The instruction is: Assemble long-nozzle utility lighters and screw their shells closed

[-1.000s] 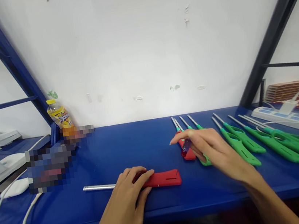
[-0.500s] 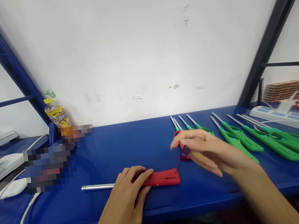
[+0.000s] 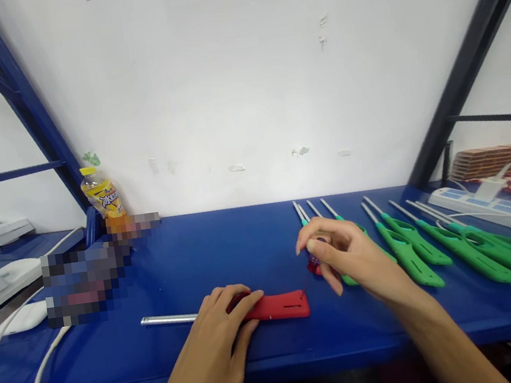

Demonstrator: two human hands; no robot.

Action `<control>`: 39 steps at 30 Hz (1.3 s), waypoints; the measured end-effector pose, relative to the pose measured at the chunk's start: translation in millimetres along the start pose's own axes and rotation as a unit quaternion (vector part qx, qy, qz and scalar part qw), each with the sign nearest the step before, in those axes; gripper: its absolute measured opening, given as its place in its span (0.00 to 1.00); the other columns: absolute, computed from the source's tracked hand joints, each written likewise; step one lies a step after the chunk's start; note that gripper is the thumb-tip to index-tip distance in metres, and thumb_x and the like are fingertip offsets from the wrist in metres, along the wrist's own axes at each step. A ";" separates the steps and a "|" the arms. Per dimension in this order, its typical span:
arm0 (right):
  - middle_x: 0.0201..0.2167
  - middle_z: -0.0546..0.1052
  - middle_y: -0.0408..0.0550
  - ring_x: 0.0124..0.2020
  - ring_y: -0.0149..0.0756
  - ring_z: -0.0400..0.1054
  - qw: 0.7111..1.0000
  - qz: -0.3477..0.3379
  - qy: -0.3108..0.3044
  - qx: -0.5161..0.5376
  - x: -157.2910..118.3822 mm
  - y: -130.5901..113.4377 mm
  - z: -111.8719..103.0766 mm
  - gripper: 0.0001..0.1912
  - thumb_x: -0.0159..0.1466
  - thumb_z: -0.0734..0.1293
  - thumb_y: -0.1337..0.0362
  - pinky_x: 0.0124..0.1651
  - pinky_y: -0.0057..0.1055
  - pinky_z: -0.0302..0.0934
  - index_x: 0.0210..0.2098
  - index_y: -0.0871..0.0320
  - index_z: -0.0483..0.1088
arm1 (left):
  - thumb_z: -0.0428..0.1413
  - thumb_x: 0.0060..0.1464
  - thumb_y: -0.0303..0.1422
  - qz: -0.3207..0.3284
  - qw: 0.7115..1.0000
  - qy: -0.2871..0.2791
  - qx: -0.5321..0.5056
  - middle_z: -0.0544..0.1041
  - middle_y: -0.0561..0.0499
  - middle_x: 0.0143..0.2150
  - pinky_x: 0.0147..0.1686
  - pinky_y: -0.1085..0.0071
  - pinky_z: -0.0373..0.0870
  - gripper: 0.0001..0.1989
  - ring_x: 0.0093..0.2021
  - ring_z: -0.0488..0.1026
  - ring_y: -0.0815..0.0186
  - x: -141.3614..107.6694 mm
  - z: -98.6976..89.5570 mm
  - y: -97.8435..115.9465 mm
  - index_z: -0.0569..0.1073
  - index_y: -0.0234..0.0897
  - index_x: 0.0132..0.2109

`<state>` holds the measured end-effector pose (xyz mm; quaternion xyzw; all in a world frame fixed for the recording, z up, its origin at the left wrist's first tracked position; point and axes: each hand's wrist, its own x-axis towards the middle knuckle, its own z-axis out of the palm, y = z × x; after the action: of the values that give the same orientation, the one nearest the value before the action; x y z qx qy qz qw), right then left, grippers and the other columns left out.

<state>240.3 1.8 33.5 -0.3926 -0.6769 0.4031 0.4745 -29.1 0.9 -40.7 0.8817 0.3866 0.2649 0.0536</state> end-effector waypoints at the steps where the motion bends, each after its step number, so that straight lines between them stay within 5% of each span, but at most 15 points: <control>1: 0.16 0.68 0.35 0.16 0.28 0.65 1.000 -0.010 -0.015 -0.008 -0.5 0.6 -4.0 0.20 0.72 0.67 0.44 0.27 0.27 0.59 0.38 0.55 0.75 | 0.50 0.73 0.30 -0.001 1.000 -0.002 -0.002 0.76 0.48 0.60 0.58 0.50 0.76 0.21 0.57 0.74 0.55 0.4 -0.1 0.3 0.69 0.52 0.68; 6: 0.17 0.72 0.39 0.22 0.31 0.69 0.999 0.005 -0.046 -0.012 -3.7 -2.6 -13.8 0.23 0.75 0.63 0.45 0.31 0.29 0.63 0.40 0.57 0.78 | 0.49 0.73 0.30 -0.009 1.000 -0.015 -0.011 0.75 0.48 0.60 0.59 0.49 0.75 0.21 0.58 0.73 0.54 0.4 0.0 0.6 0.69 0.52 0.67; 12: 0.17 0.68 0.35 0.20 0.26 0.60 0.998 0.032 0.059 -0.012 -5.3 -9.5 -4.2 0.20 0.62 0.78 0.53 0.25 0.25 0.56 0.27 0.55 0.68 | 0.48 0.74 0.31 -0.013 1.000 -0.018 -0.019 0.73 0.49 0.61 0.60 0.51 0.74 0.20 0.60 0.71 0.55 -3.2 0.9 -2.5 0.68 0.53 0.67; 16: 0.14 0.60 0.30 0.15 0.23 0.50 0.999 0.029 -0.006 0.018 -4.8 -7.0 -4.9 0.12 0.67 0.74 0.53 0.20 0.24 0.47 0.38 0.56 0.74 | 0.48 0.74 0.32 -0.015 1.000 -0.022 -0.015 0.73 0.50 0.62 0.60 0.50 0.74 0.20 0.60 0.71 0.56 -2.6 2.0 -4.3 0.67 0.54 0.68; 18: 0.14 0.60 0.30 0.13 0.22 0.48 0.999 0.030 -0.012 0.039 -3.8 -4.7 -5.3 0.13 0.66 0.74 0.53 0.17 0.24 0.43 0.36 0.56 0.74 | 0.48 0.74 0.32 -0.016 1.000 -0.023 -0.015 0.73 0.50 0.62 0.61 0.49 0.74 0.20 0.60 0.71 0.55 -1.9 2.3 -4.6 0.68 0.54 0.67; 24: 0.12 0.64 0.28 0.11 0.22 0.55 0.995 0.019 0.095 0.016 -2.1 -3.2 -1.7 0.23 0.58 0.81 0.56 0.18 0.23 0.46 0.30 0.53 0.62 | 0.49 0.74 0.32 -0.014 1.000 -0.018 -0.012 0.74 0.50 0.61 0.60 0.50 0.74 0.19 0.59 0.71 0.55 -1.5 2.2 -4.2 0.69 0.53 0.67; 28: 0.13 0.64 0.30 0.14 0.24 0.61 1.000 0.022 0.008 0.013 -3.3 -5.6 -6.3 0.14 0.69 0.72 0.49 0.24 0.24 0.53 0.38 0.53 0.71 | 0.49 0.74 0.32 -0.012 1.000 -0.010 -0.006 0.74 0.50 0.61 0.59 0.50 0.74 0.19 0.59 0.72 0.55 -2.6 2.7 -4.4 0.69 0.53 0.66; 33: 0.22 0.75 0.41 0.25 0.30 0.67 0.999 0.032 -0.020 -0.026 -3.0 -8.2 -13.9 0.22 0.74 0.63 0.44 0.25 0.26 0.55 0.46 0.54 0.77 | 0.48 0.74 0.32 -0.011 1.000 -0.018 -0.009 0.74 0.50 0.61 0.60 0.47 0.74 0.19 0.59 0.72 0.55 -1.8 2.1 -3.4 0.69 0.54 0.66; 39: 0.17 0.68 0.35 0.19 0.25 0.60 0.996 0.053 0.072 -0.017 -3.1 -10.2 -12.5 0.22 0.64 0.76 0.47 0.24 0.24 0.51 0.29 0.55 0.66 | 0.47 0.74 0.32 -0.016 0.999 -0.026 -0.010 0.73 0.49 0.61 0.61 0.47 0.73 0.19 0.59 0.72 0.54 -2.2 2.1 -3.2 0.68 0.52 0.67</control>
<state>251.5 -2.6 44.6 -0.4637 -0.6264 0.3864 0.4932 -31.4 1.9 -44.4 0.8814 0.3965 0.2450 0.0766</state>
